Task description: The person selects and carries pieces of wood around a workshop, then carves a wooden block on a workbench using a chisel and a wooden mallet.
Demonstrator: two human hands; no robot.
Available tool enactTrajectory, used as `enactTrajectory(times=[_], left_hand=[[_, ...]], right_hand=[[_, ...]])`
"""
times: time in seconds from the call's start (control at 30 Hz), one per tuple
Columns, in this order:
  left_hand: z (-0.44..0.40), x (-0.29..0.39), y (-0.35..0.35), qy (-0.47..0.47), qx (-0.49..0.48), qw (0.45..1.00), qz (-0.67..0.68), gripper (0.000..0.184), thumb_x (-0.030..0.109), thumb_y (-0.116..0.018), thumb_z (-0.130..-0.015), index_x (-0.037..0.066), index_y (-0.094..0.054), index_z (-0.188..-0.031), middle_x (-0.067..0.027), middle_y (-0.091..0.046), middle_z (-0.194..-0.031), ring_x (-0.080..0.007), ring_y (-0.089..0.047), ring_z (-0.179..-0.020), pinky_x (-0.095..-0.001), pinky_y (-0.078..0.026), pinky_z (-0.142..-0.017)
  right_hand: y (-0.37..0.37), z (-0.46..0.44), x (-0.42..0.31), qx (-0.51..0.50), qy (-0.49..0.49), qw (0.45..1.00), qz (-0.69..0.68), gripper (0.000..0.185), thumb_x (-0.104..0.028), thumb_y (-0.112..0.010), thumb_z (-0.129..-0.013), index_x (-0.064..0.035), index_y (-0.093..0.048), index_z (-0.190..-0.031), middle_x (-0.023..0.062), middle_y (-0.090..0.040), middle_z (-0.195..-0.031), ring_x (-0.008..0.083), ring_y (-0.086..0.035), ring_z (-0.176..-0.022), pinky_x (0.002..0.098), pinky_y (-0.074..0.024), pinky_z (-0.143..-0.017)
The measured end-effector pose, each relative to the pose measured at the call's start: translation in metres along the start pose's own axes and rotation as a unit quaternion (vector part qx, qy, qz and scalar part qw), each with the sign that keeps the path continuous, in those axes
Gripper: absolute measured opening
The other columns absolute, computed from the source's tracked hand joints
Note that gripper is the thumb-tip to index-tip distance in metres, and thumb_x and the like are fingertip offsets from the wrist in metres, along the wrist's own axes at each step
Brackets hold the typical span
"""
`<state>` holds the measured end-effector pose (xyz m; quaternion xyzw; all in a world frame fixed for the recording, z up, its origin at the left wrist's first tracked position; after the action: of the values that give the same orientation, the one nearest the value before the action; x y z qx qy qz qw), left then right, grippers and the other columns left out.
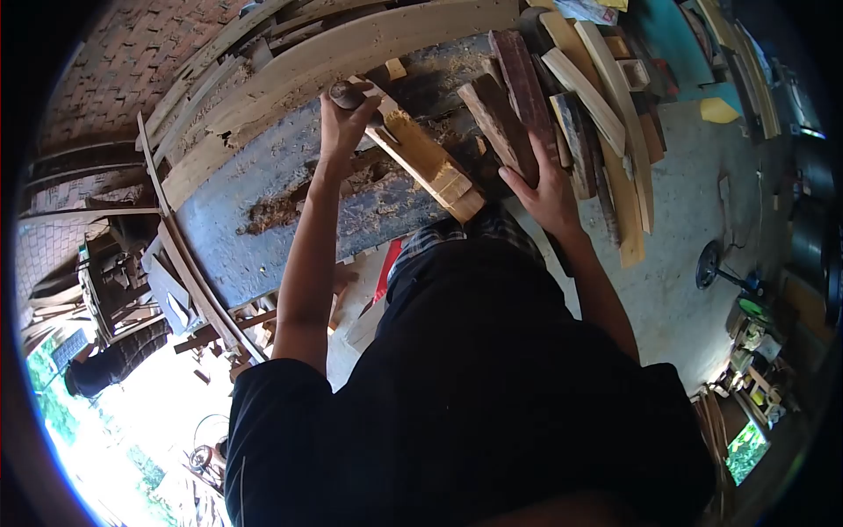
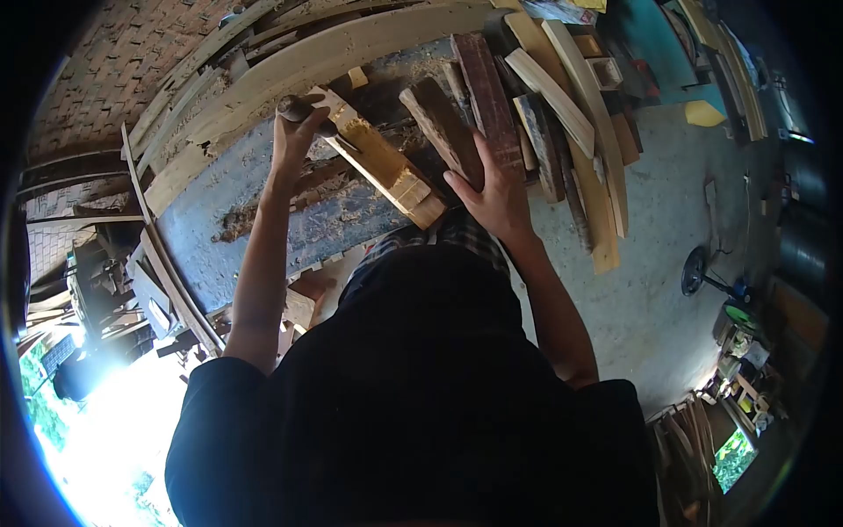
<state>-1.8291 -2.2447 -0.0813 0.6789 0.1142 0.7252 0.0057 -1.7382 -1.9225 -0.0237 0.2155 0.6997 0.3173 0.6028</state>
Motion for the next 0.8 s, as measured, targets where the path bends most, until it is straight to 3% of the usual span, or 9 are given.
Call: enactTrajectory(times=[0.03,0.07,0.23,0.3,0.33,0.43,0.47,0.6,0.8], left_hand=[[0.003,-0.001,0.002,0.012,-0.033,0.997,-0.071,0.036,0.016,-0.073,-0.083,-0.001,-0.064,-0.113,-0.009,-0.069,-0.095,-0.017,-0.066,-0.088,-0.0315,-0.051,-0.081],[0.006,-0.001,-0.001,0.042,-0.08,0.995,-0.038,0.04,0.018,-0.074,-0.082,-0.001,-0.063,-0.116,-0.009,-0.07,-0.094,-0.0175,-0.067,-0.089,-0.0302,-0.051,-0.081],[0.021,0.012,0.025,-0.031,-0.042,0.976,-0.211,0.04,0.019,-0.076,-0.081,-0.002,-0.063,-0.112,-0.0095,-0.07,-0.096,-0.0168,-0.066,-0.091,-0.029,-0.051,-0.082],[0.023,0.007,0.037,-0.021,-0.011,0.998,-0.059,0.039,0.02,-0.077,-0.08,-0.002,-0.064,-0.11,-0.0084,-0.069,-0.098,-0.0174,-0.064,-0.096,-0.03,-0.05,-0.085],[0.022,0.0,0.039,-0.024,-0.012,1.0,0.008,0.032,0.009,-0.074,-0.078,-0.002,-0.064,-0.106,-0.0087,-0.068,-0.1,-0.0186,-0.063,-0.096,-0.0307,-0.049,-0.087],[0.014,-0.007,0.038,0.002,-0.033,0.997,0.063,0.032,-0.003,-0.066,-0.074,-0.001,-0.061,-0.106,-0.0099,-0.067,-0.1,-0.0195,-0.063,-0.096,-0.0311,-0.049,-0.088],[0.015,-0.003,0.035,0.009,-0.029,0.999,0.042,0.037,-0.009,-0.06,-0.07,-0.001,-0.059,-0.106,-0.0119,-0.066,-0.102,-0.0209,-0.062,-0.096,-0.0318,-0.049,-0.089],[0.009,0.034,0.026,-0.03,0.011,0.992,0.122,0.033,-0.009,-0.062,-0.073,-0.001,-0.058,-0.104,-0.0124,-0.066,-0.103,-0.0215,-0.062,-0.097,-0.0318,-0.049,-0.09],[-0.01,0.05,-0.001,-0.064,-0.048,0.993,0.089,0.03,-0.008,-0.066,-0.074,0.0,-0.058,-0.102,-0.0113,-0.067,-0.1,-0.0182,-0.064,-0.092,-0.0305,-0.051,-0.086]], right_hand=[[-0.005,0.003,-0.003,-0.002,0.002,1.0,0.003,0.072,-0.039,-0.066,-0.087,-0.0047,-0.037,-0.142,0.0261,-0.066,-0.105,0.0411,-0.066,-0.093,0.0444,-0.0529,-0.08],[-0.011,0.007,-0.001,0.001,-0.008,1.0,0.014,0.072,-0.039,-0.066,-0.087,-0.0056,-0.037,-0.143,0.0261,-0.066,-0.106,0.0414,-0.066,-0.094,0.0447,-0.0527,-0.081],[-0.026,0.019,-0.016,0.018,-0.028,0.999,0.02,0.071,-0.04,-0.066,-0.087,-0.0092,-0.036,-0.144,0.0259,-0.065,-0.108,0.0424,-0.064,-0.097,0.0453,-0.0523,-0.081],[-0.032,0.022,-0.017,0.012,-0.064,0.998,0.011,0.071,-0.04,-0.065,-0.087,-0.0121,-0.034,-0.145,0.0251,-0.066,-0.106,0.0431,-0.065,-0.095,0.0463,-0.0523,-0.08],[-0.035,0.022,-0.016,0.019,-0.065,0.998,0.01,0.071,-0.04,-0.065,-0.087,-0.0121,-0.034,-0.145,0.0251,-0.066,-0.106,0.0431,-0.065,-0.095,0.0463,-0.0523,-0.08],[-0.033,0.018,-0.018,0.063,-0.017,0.998,0.023,0.072,-0.04,-0.065,-0.087,-0.0127,-0.034,-0.145,0.0249,-0.067,-0.102,0.0436,-0.065,-0.091,0.0474,-0.0522,-0.077],[-0.037,0.017,-0.012,0.042,-0.04,0.998,0.029,0.072,-0.041,-0.065,-0.087,-0.0127,-0.034,-0.145,0.025,-0.067,-0.102,0.0436,-0.065,-0.09,0.0475,-0.0521,-0.077],[-0.038,0.01,-0.005,0.008,-0.059,0.998,0.021,0.072,-0.041,-0.064,-0.087,-0.0117,-0.034,-0.145,0.026,-0.066,-0.103,0.0435,-0.065,-0.091,0.047,-0.0518,-0.078],[-0.038,-0.004,0.001,0.021,-0.007,1.0,0.006,0.071,-0.041,-0.065,-0.087,-0.0116,-0.035,-0.145,0.0264,-0.066,-0.105,0.0439,-0.065,-0.094,0.0472,-0.0516,-0.08]])
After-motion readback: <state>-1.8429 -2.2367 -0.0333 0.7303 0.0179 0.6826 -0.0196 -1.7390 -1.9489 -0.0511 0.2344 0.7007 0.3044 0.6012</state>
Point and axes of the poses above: each hand's wrist, its own z-axis away from the middle knuckle, its own y-axis out of the back of the hand, x = y × z, the point moved 10 cm from there along -z, towards the middle knuckle
